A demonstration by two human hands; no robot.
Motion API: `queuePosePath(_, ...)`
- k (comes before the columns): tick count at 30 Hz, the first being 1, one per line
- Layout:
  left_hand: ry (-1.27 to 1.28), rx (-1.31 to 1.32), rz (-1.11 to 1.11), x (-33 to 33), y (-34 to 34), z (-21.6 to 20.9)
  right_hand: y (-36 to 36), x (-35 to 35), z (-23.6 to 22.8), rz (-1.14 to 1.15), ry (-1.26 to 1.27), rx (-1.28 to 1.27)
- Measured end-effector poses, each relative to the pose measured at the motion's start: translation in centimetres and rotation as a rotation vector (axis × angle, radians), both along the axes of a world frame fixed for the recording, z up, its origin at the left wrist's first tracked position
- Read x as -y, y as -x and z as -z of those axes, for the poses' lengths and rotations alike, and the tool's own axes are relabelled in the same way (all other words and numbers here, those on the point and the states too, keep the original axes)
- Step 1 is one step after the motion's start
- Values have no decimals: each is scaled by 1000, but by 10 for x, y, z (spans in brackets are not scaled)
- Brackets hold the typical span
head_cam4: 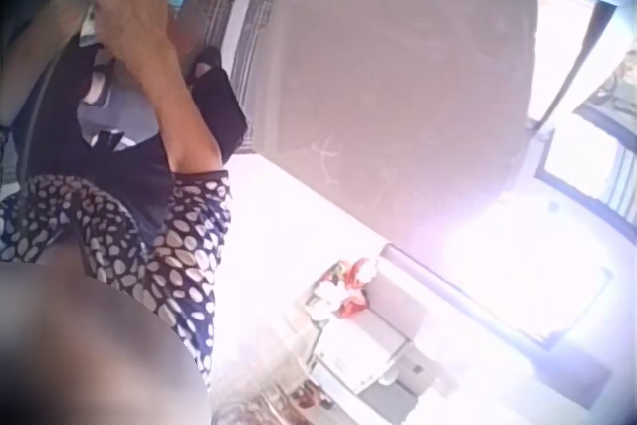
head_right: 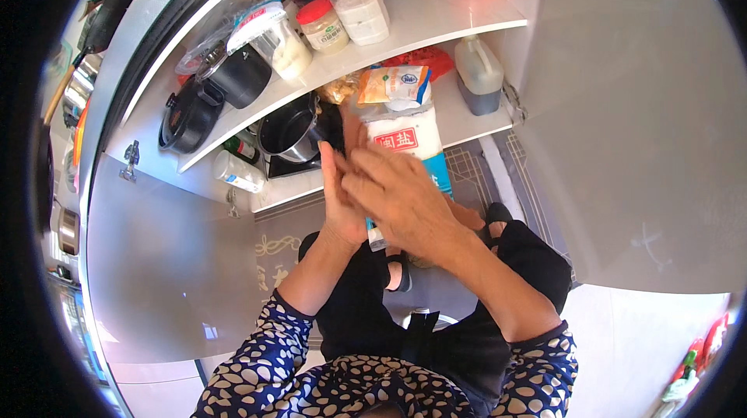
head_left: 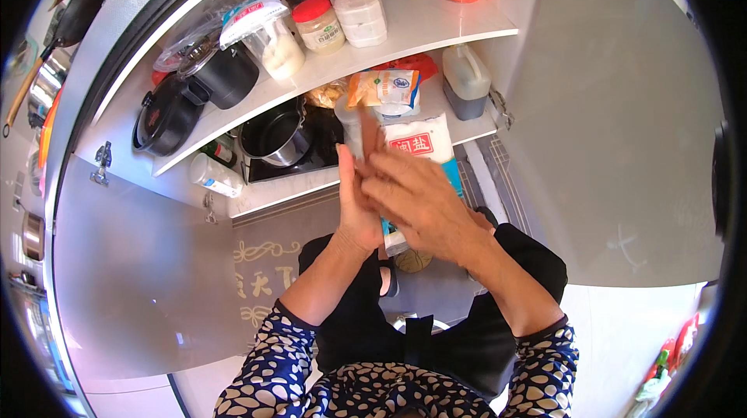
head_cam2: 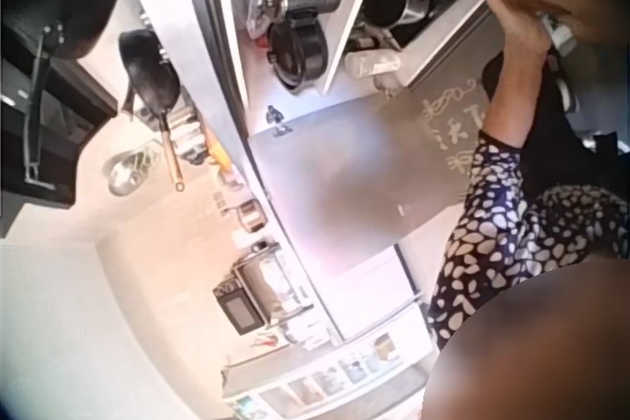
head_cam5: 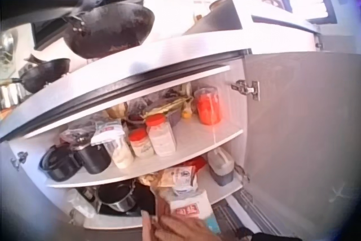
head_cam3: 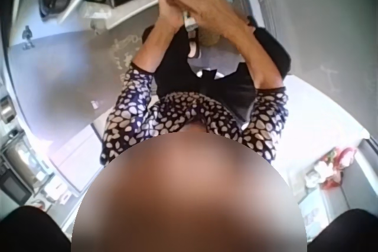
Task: The person sits on the floor in front of an open kitchen cabinet and wipes various food packages and containers with a brown cloth. They handle multiple items including bags of salt, a container of red powder, and a jar of white powder, wiping each one individually before placing them back on the shelf.
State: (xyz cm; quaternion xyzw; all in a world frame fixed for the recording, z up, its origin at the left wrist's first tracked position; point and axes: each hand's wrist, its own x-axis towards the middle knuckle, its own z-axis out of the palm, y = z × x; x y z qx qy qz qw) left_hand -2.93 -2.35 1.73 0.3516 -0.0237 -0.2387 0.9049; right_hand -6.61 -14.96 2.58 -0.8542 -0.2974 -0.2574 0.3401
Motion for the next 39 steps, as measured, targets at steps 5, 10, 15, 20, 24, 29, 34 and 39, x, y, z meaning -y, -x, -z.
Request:
queuePosePath(5, 184, -96, 21, -16, -19, 5, 30, -1, 1, -95, -7, -98)
queuePosePath(10, 88, -288, -98, -24, -32, 2, 25, 30, -5, 13, -698, -517)
queuePosePath(15, 28, -370, -21, -17, -29, 11, -53, 111, -18, 317, -1242, -680)
queuePosePath(20, 39, -398, 27, -13, -19, 9, -167, 113, -66, 416, -1092, -256)
queuePosePath(24, 25, -461, 45, -9, -10, -1, -272, 93, -16, 826, -449, 364)
queuePosePath(29, -14, -502, -5, -18, -5, -4, -299, 49, 42, 881, 91, 257)
queuePosePath(34, 34, -501, 47, -20, -4, -4, -298, 96, 39, 859, 341, 105)
queuePosePath(39, 24, -543, 82, -23, -5, -3, -288, 158, 28, 1119, 275, -84)
